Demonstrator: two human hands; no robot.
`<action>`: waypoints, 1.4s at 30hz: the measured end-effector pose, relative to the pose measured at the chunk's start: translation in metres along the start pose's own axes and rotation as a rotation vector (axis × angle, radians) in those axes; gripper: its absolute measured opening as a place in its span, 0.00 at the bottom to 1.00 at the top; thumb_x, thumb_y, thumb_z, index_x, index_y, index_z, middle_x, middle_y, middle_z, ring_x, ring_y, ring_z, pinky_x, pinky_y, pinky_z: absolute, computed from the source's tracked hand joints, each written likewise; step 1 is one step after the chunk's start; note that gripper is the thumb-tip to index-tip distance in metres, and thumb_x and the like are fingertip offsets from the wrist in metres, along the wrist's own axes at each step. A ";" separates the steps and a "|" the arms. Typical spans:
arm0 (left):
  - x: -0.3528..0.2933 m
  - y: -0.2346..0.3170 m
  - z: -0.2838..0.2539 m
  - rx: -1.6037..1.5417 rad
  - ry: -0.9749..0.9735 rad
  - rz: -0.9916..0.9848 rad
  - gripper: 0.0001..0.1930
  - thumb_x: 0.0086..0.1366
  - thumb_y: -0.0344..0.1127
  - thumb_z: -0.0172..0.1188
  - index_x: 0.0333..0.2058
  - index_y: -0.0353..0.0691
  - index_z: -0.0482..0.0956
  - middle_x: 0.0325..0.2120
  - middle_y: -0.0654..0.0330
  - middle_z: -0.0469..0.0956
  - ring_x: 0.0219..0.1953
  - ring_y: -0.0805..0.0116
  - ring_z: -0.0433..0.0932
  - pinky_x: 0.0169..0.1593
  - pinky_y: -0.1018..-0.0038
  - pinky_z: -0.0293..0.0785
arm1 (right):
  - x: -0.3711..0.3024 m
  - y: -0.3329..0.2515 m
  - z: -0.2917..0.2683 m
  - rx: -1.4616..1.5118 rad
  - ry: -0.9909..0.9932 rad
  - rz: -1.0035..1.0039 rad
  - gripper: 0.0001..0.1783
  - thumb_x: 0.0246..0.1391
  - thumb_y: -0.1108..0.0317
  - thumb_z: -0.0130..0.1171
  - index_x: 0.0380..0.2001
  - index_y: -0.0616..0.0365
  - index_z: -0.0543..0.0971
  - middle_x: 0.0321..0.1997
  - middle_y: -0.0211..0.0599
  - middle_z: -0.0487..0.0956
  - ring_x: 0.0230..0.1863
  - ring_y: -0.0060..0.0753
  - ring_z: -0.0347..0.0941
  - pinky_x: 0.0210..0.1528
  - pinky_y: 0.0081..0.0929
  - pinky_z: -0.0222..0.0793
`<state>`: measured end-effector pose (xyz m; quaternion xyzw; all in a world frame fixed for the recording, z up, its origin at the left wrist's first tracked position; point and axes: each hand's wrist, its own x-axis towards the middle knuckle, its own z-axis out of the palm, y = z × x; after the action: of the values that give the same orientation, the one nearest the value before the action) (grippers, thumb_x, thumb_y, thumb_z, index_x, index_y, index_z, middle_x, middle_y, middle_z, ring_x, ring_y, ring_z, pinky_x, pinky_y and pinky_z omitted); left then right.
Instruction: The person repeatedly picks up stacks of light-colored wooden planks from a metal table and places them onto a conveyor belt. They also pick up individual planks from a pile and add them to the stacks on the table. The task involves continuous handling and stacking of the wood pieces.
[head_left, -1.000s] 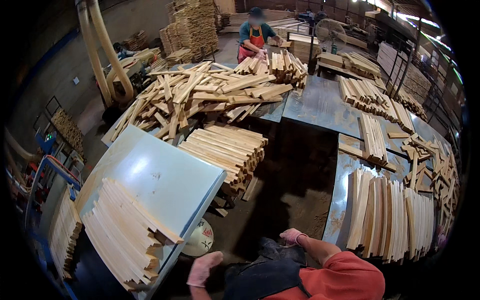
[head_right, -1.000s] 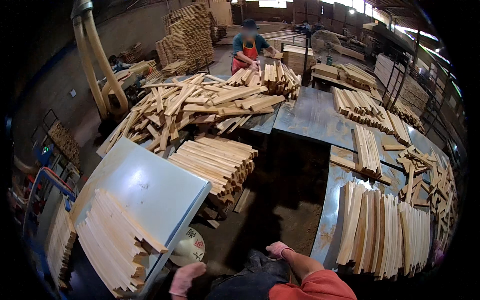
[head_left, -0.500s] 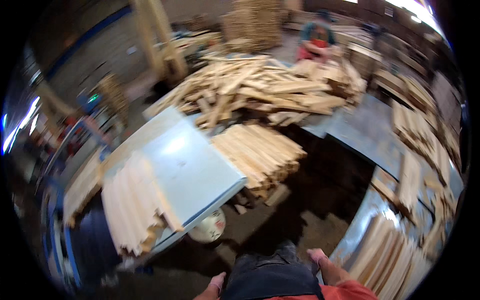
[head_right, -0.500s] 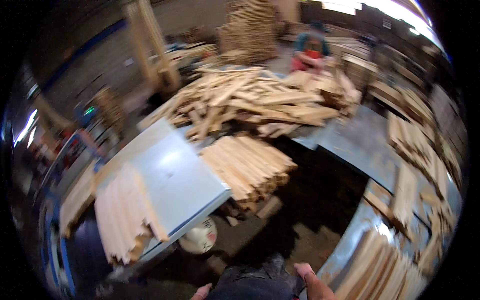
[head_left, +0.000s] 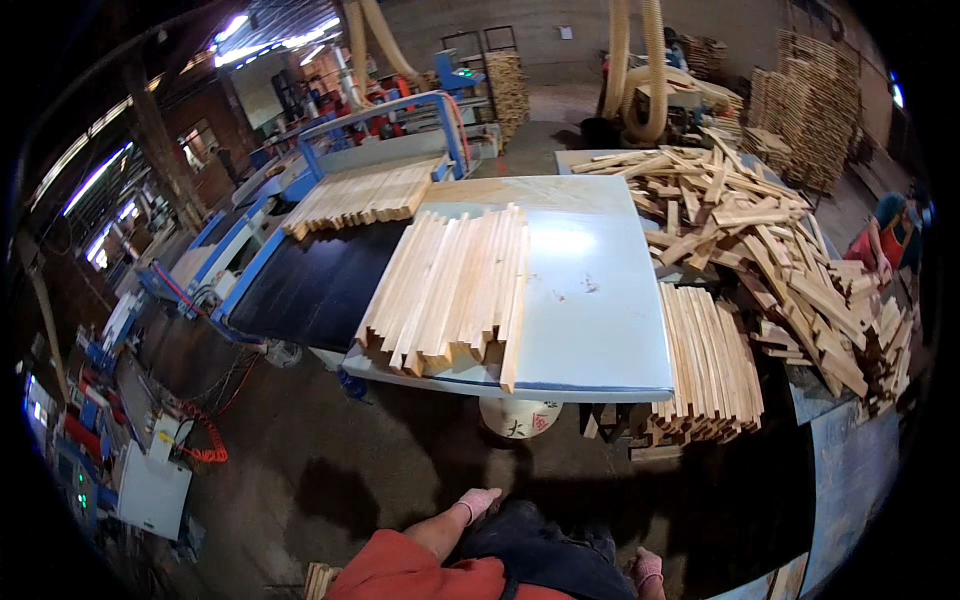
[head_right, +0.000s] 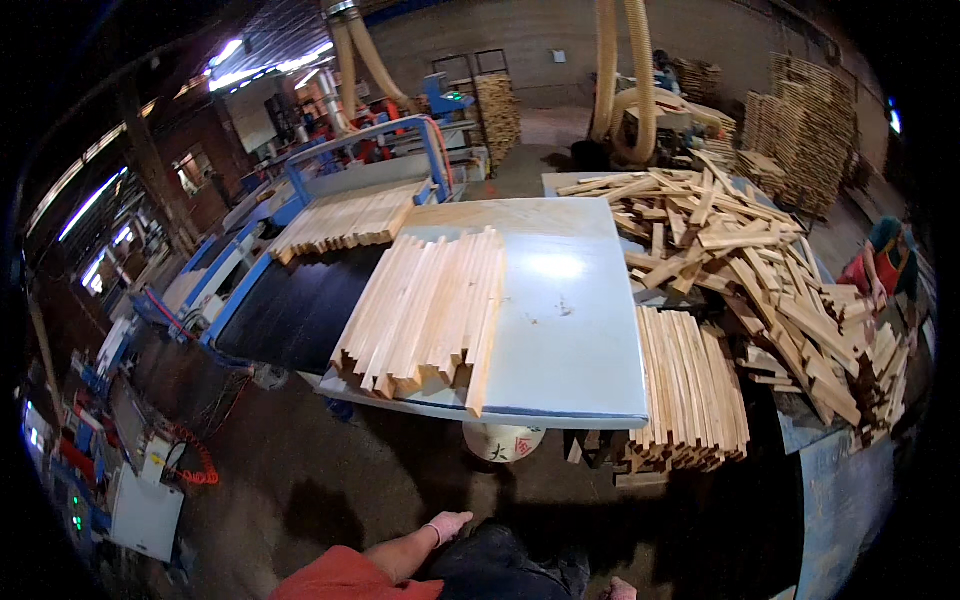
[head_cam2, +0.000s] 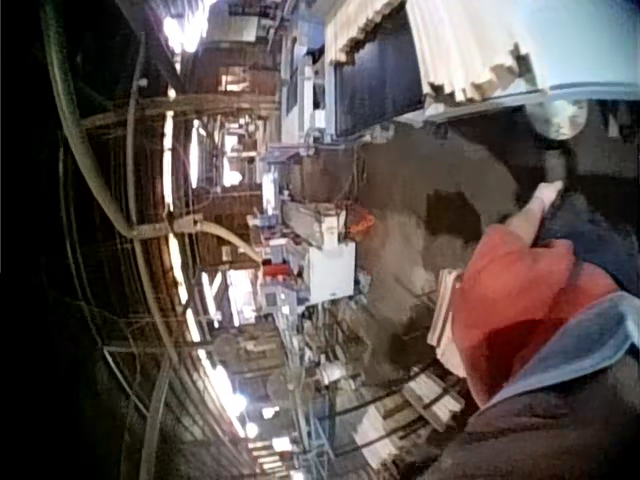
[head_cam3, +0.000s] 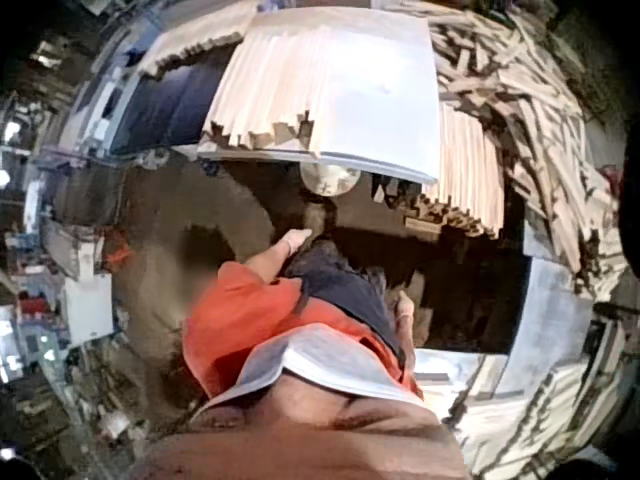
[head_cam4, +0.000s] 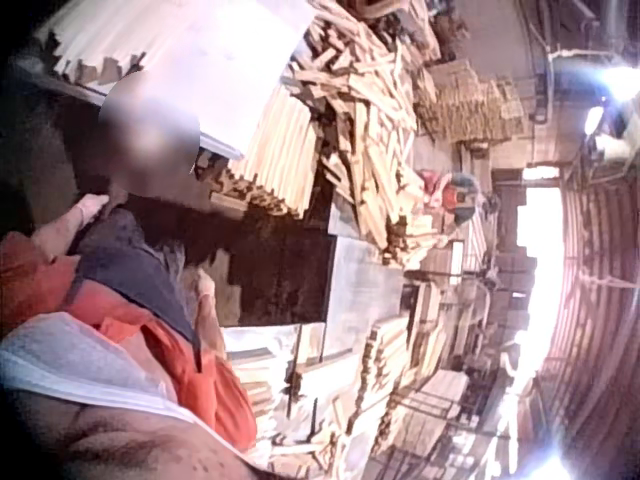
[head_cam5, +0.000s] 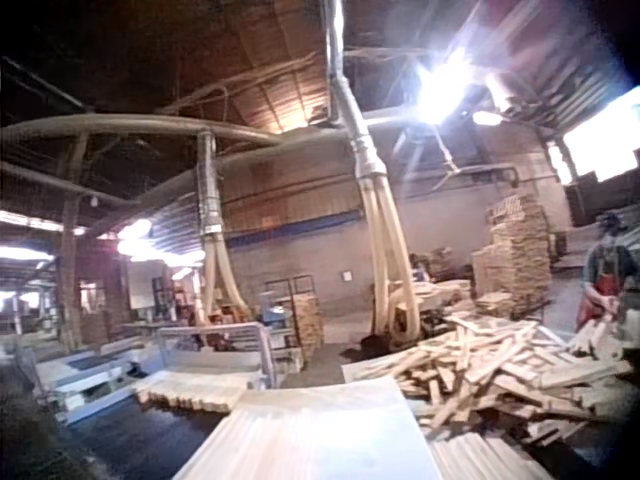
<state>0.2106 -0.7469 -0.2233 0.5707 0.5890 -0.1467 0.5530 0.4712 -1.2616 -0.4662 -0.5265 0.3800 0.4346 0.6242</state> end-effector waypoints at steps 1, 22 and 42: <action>-0.004 -0.009 -0.005 -0.035 0.020 -0.048 0.33 0.69 0.60 0.61 0.52 0.29 0.85 0.48 0.48 0.87 0.50 0.55 0.83 0.57 0.59 0.74 | -0.006 -0.007 0.016 -0.049 -0.012 -0.022 0.15 0.61 0.64 0.62 0.21 0.47 0.70 0.19 0.35 0.67 0.19 0.38 0.67 0.20 0.42 0.65; -0.037 -0.153 -0.066 -0.263 0.219 -0.106 0.36 0.69 0.63 0.57 0.56 0.32 0.84 0.57 0.41 0.83 0.61 0.50 0.80 0.63 0.60 0.71 | -0.026 -0.037 0.141 -1.155 -0.348 -0.034 0.48 0.57 0.25 0.55 0.66 0.54 0.72 0.67 0.47 0.69 0.68 0.56 0.57 0.63 0.74 0.46; -0.104 -0.223 -0.063 -0.672 0.258 -0.386 0.31 0.67 0.59 0.61 0.53 0.36 0.86 0.53 0.49 0.85 0.54 0.54 0.82 0.59 0.61 0.74 | -0.105 -0.033 0.353 -1.367 -0.529 -0.169 0.19 0.67 0.59 0.61 0.50 0.64 0.80 0.49 0.38 0.81 0.49 0.38 0.76 0.53 0.32 0.73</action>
<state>-0.0330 -0.8175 -0.2183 0.2509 0.7649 0.0259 0.5927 0.4732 -0.9302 -0.3018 -0.7031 -0.1807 0.6372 0.2589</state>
